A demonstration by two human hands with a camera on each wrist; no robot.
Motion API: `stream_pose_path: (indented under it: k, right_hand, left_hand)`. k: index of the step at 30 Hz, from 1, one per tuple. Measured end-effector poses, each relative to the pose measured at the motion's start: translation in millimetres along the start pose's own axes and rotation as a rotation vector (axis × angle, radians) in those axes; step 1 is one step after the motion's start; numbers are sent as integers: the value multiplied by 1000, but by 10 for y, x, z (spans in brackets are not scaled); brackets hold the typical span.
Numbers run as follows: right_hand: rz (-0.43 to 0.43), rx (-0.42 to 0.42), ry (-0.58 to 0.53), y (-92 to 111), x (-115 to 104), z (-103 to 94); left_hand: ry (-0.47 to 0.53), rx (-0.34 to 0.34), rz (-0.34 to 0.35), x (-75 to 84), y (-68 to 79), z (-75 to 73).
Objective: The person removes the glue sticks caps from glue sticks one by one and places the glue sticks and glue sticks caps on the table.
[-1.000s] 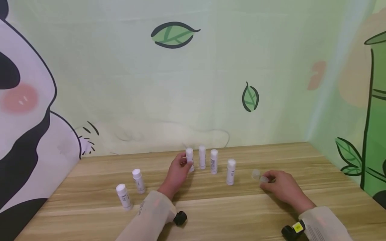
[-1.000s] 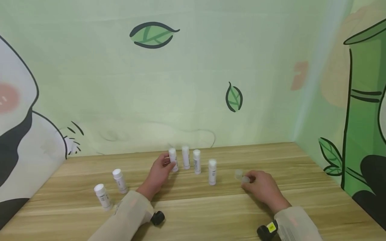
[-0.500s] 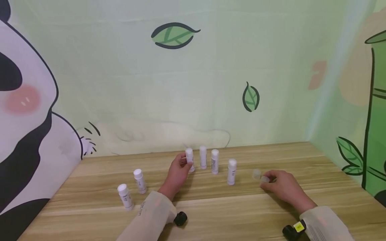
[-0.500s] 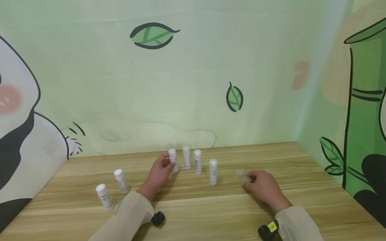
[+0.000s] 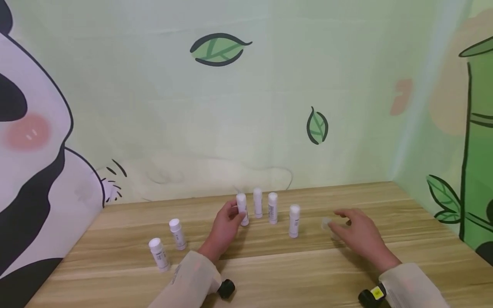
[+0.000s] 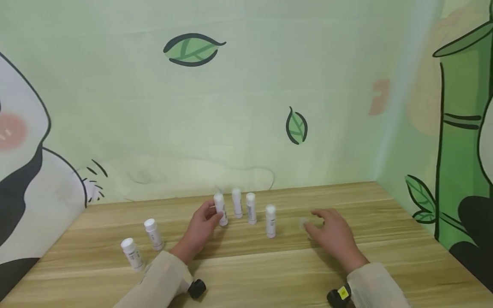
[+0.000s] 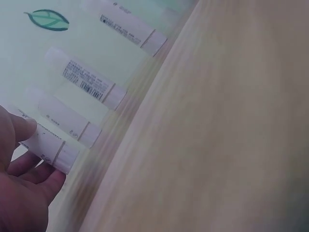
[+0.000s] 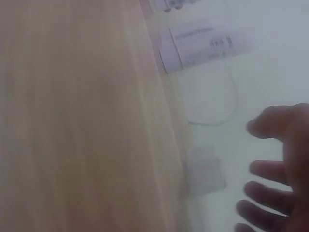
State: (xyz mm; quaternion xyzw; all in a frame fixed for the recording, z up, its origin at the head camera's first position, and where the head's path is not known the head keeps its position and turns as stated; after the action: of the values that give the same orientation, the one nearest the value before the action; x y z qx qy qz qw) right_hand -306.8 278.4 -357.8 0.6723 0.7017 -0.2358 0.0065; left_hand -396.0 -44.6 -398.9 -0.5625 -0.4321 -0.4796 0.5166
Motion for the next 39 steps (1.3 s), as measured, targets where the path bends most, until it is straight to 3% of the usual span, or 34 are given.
stream_pose_path:
  k: [13,22,32,39]
  right_hand:
    - [-78,121,-65,109,-528,-92]
    - [-172,147,-79,221,-844,-68]
    - [-190,72,-165,288,-1002,-24]
    - [-242,37,-240,354,-1131,31]
  left_hand:
    - [-7,-117,12,119,286,153]
    - [-12,-211,23,150,517,246]
    - [20,-319,18,169,782,461]
    - [72,-340,4,187,935,561]
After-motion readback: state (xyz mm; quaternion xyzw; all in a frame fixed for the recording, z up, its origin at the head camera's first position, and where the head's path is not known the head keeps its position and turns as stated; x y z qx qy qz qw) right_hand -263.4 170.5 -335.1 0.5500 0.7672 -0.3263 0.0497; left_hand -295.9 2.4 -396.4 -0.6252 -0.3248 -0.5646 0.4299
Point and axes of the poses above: each hand's wrist, its own y-axis away from the middle knuckle, its own z-axis out of the palm, x = y × z, the point moved 9 cm from there along -y, towards the middle knuckle, and after that the axes turned 14 degrees about y, right-handed, at the moved point
